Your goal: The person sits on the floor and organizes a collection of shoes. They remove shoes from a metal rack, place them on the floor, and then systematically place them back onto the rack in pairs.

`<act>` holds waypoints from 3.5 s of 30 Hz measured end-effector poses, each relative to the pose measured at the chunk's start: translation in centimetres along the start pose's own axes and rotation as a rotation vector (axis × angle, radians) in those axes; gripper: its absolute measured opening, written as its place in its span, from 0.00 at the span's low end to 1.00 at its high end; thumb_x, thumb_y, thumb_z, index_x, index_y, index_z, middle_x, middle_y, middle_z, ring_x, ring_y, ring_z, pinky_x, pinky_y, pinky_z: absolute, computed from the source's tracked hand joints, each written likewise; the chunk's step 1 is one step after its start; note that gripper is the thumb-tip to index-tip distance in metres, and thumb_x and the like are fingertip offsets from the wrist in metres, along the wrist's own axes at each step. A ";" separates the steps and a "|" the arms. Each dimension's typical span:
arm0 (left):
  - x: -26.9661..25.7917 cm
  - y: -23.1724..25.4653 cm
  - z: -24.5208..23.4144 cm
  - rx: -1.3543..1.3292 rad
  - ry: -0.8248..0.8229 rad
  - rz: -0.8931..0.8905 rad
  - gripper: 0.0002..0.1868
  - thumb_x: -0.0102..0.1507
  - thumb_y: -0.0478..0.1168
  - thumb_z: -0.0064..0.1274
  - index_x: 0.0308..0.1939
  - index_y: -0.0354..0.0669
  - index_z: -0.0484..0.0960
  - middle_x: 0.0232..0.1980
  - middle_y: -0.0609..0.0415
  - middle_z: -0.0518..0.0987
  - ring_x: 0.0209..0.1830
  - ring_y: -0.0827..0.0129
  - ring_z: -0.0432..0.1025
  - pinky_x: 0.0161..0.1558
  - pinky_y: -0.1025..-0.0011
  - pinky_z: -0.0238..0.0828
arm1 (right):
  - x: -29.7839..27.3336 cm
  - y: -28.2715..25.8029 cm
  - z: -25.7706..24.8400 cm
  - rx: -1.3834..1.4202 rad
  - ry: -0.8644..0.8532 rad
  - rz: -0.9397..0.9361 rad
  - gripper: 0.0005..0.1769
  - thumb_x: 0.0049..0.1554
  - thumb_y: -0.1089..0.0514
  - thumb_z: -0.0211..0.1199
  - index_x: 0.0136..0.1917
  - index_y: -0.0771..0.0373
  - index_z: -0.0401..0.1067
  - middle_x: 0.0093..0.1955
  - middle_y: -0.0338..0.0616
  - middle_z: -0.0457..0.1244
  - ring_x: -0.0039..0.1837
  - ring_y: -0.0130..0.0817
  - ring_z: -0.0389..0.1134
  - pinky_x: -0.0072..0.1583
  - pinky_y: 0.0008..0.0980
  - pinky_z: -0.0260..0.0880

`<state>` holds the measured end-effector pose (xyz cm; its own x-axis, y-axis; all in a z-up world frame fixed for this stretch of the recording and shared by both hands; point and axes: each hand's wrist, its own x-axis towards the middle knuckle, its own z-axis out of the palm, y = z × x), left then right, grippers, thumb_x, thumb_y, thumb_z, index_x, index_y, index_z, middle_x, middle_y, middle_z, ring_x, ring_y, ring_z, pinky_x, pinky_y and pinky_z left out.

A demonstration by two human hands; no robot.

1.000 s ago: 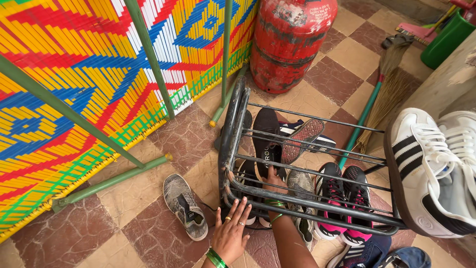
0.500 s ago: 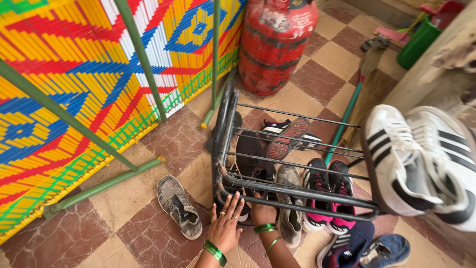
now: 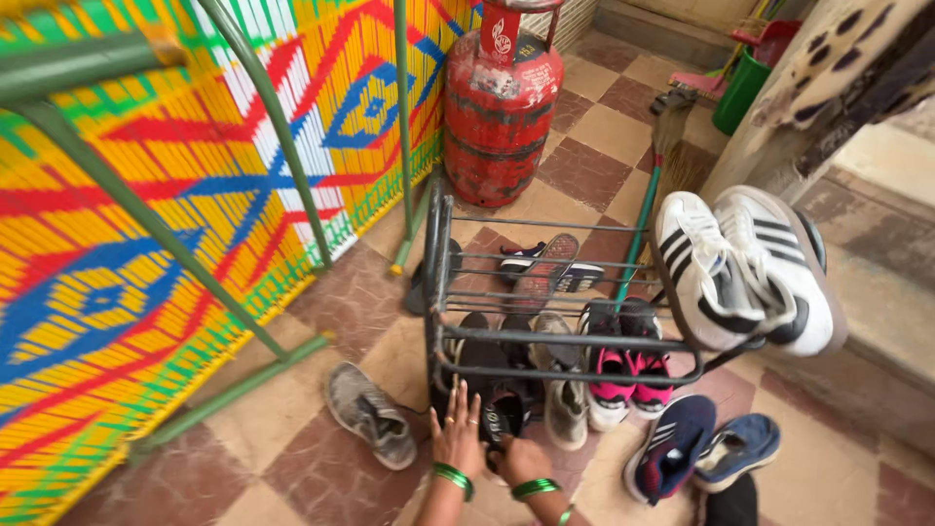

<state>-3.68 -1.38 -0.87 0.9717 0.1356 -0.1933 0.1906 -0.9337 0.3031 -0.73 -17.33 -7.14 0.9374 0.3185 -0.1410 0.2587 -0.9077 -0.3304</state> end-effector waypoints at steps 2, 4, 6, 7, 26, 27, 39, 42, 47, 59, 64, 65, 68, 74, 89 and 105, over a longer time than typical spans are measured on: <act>-2.0 0.9 0.4 -0.113 -0.207 -0.132 0.52 0.56 0.52 0.65 0.76 0.48 0.50 0.82 0.48 0.35 0.82 0.56 0.39 0.75 0.39 0.36 | -1.4 -0.7 -1.2 -0.014 0.029 -0.005 0.20 0.49 0.37 0.70 0.44 0.53 0.77 0.38 0.55 0.70 0.44 0.55 0.72 0.47 0.54 0.73; -3.3 0.7 2.0 -0.385 -0.278 -0.230 0.47 0.55 0.50 0.65 0.71 0.45 0.56 0.76 0.48 0.44 0.76 0.56 0.46 0.70 0.44 0.44 | -2.6 -0.8 -3.3 0.003 0.045 -0.027 0.17 0.49 0.40 0.70 0.42 0.54 0.78 0.36 0.53 0.70 0.42 0.55 0.72 0.46 0.53 0.73; -3.8 0.0 3.9 -0.736 -0.297 -0.324 0.41 0.54 0.49 0.65 0.66 0.42 0.62 0.69 0.47 0.53 0.69 0.56 0.53 0.65 0.48 0.51 | -4.5 -1.2 -5.7 0.107 0.050 -0.128 0.16 0.49 0.43 0.71 0.40 0.57 0.77 0.34 0.55 0.69 0.40 0.57 0.72 0.45 0.54 0.72; -4.4 -0.3 4.8 -0.906 -0.319 -0.377 0.39 0.53 0.48 0.65 0.63 0.40 0.65 0.66 0.47 0.58 0.65 0.56 0.57 0.63 0.50 0.55 | -5.7 -1.9 -6.5 0.155 0.050 -0.179 0.15 0.49 0.45 0.71 0.39 0.58 0.76 0.33 0.56 0.69 0.40 0.58 0.71 0.44 0.54 0.71; -6.0 -15.4 4.6 -1.074 -0.108 -0.810 0.21 0.58 0.41 0.50 0.46 0.26 0.84 0.47 0.36 0.85 0.45 0.54 0.81 0.48 0.60 0.75 | -9.3 -7.4 -10.8 0.274 -0.126 -0.457 0.17 0.51 0.52 0.69 0.54 0.53 0.74 0.40 0.41 0.73 0.42 0.49 0.74 0.43 0.48 0.73; -5.3 -15.7 4.8 -1.081 -0.047 -0.849 0.21 0.58 0.41 0.50 0.47 0.26 0.84 0.47 0.36 0.85 0.45 0.53 0.81 0.48 0.59 0.75 | -8.3 -7.1 -10.6 0.248 -0.120 -0.447 0.15 0.51 0.51 0.69 0.52 0.52 0.74 0.39 0.40 0.73 0.42 0.48 0.74 0.44 0.47 0.74; 3.8 -18.9 4.1 -1.483 0.556 -0.788 0.32 0.65 0.50 0.62 0.67 0.40 0.69 0.64 0.44 0.72 0.53 0.64 0.70 0.50 0.64 0.67 | -4.6 -5.4 -9.4 0.094 -0.169 -0.406 0.16 0.52 0.51 0.69 0.53 0.54 0.75 0.46 0.46 0.71 0.46 0.50 0.73 0.47 0.48 0.72; 2.7 -18.6 5.4 -1.554 0.445 -1.013 0.24 0.67 0.50 0.57 0.58 0.33 0.81 0.46 0.38 0.80 0.36 0.61 0.68 0.35 0.62 0.64 | -4.5 -6.0 -8.7 0.061 -0.212 -0.398 0.16 0.53 0.49 0.68 0.53 0.54 0.75 0.48 0.46 0.71 0.47 0.48 0.73 0.49 0.46 0.72; 1.9 -15.0 7.3 -1.508 0.511 -0.769 0.16 0.63 0.42 0.59 0.50 0.35 0.87 0.37 0.51 0.82 0.31 0.68 0.73 0.34 0.70 0.67 | -5.3 -6.1 -8.5 0.100 -0.173 -0.442 0.16 0.52 0.50 0.69 0.52 0.55 0.76 0.48 0.47 0.71 0.49 0.50 0.73 0.49 0.48 0.71; 2.5 0.4 9.8 -1.296 0.206 -0.178 0.12 0.62 0.39 0.61 0.48 0.40 0.85 0.40 0.58 0.86 0.39 0.77 0.79 0.44 0.77 0.75 | -0.7 2.2 -8.7 -0.023 0.131 -0.054 0.24 0.46 0.55 0.70 0.57 0.57 0.72 0.61 0.50 0.64 0.56 0.54 0.70 0.55 0.49 0.72; 0.1 4.5 9.2 -1.280 0.068 -0.084 0.16 0.62 0.40 0.61 0.52 0.41 0.83 0.40 0.57 0.86 0.37 0.76 0.78 0.42 0.76 0.75 | 0.1 5.8 -7.1 -0.050 -0.025 0.200 0.39 0.48 0.59 0.68 0.71 0.59 0.59 0.77 0.51 0.52 0.59 0.54 0.70 0.59 0.49 0.71; -0.9 4.8 9.1 -1.275 0.057 -0.068 0.17 0.61 0.40 0.61 0.53 0.41 0.82 0.41 0.57 0.86 0.37 0.77 0.79 0.42 0.76 0.76 | -0.3 6.0 -7.0 -0.049 -0.048 0.202 0.40 0.49 0.59 0.68 0.73 0.57 0.57 0.79 0.48 0.49 0.60 0.53 0.69 0.59 0.49 0.71; -3.9 4.3 8.3 -1.159 0.007 -0.080 0.18 0.61 0.42 0.61 0.55 0.43 0.81 0.42 0.58 0.86 0.38 0.78 0.80 0.41 0.77 0.77 | -1.1 5.6 -7.3 -0.026 -0.067 0.208 0.44 0.49 0.61 0.66 0.76 0.53 0.53 0.84 0.42 0.41 0.63 0.53 0.68 0.61 0.49 0.71; -7.6 3.2 6.6 -1.117 0.006 -0.135 0.18 0.61 0.42 0.61 0.53 0.42 0.82 0.43 0.57 0.86 0.38 0.77 0.80 0.42 0.77 0.77 | -1.6 5.7 -7.9 0.040 -0.030 0.292 0.44 0.51 0.65 0.61 0.78 0.50 0.52 0.86 0.44 0.35 0.63 0.53 0.68 0.63 0.49 0.70; -5.1 4.0 7.5 -1.208 -0.006 -0.105 0.17 0.62 0.41 0.61 0.53 0.40 0.83 0.44 0.55 0.85 0.37 0.77 0.78 0.42 0.78 0.75 | -1.2 6.4 -6.0 -0.045 0.188 0.356 0.12 0.56 0.55 0.63 0.51 0.62 0.77 0.53 0.54 0.70 0.55 0.53 0.73 0.56 0.49 0.75; -11.4 9.2 -2.9 -0.615 0.285 0.427 0.55 0.49 0.55 0.71 0.74 0.45 0.59 0.75 0.40 0.62 0.72 0.45 0.61 0.66 0.55 0.62 | -5.5 7.5 -14.5 1.215 0.096 0.306 0.15 0.53 0.55 0.75 0.38 0.69 0.74 0.31 0.34 0.63 0.32 0.23 0.59 0.35 0.30 0.59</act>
<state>-12.56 -10.57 6.79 0.9605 -0.0348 0.2761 -0.2435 -0.5855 0.7732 -0.59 -29.82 4.68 0.9471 0.0722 -0.3126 -0.3062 -0.0873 -0.9480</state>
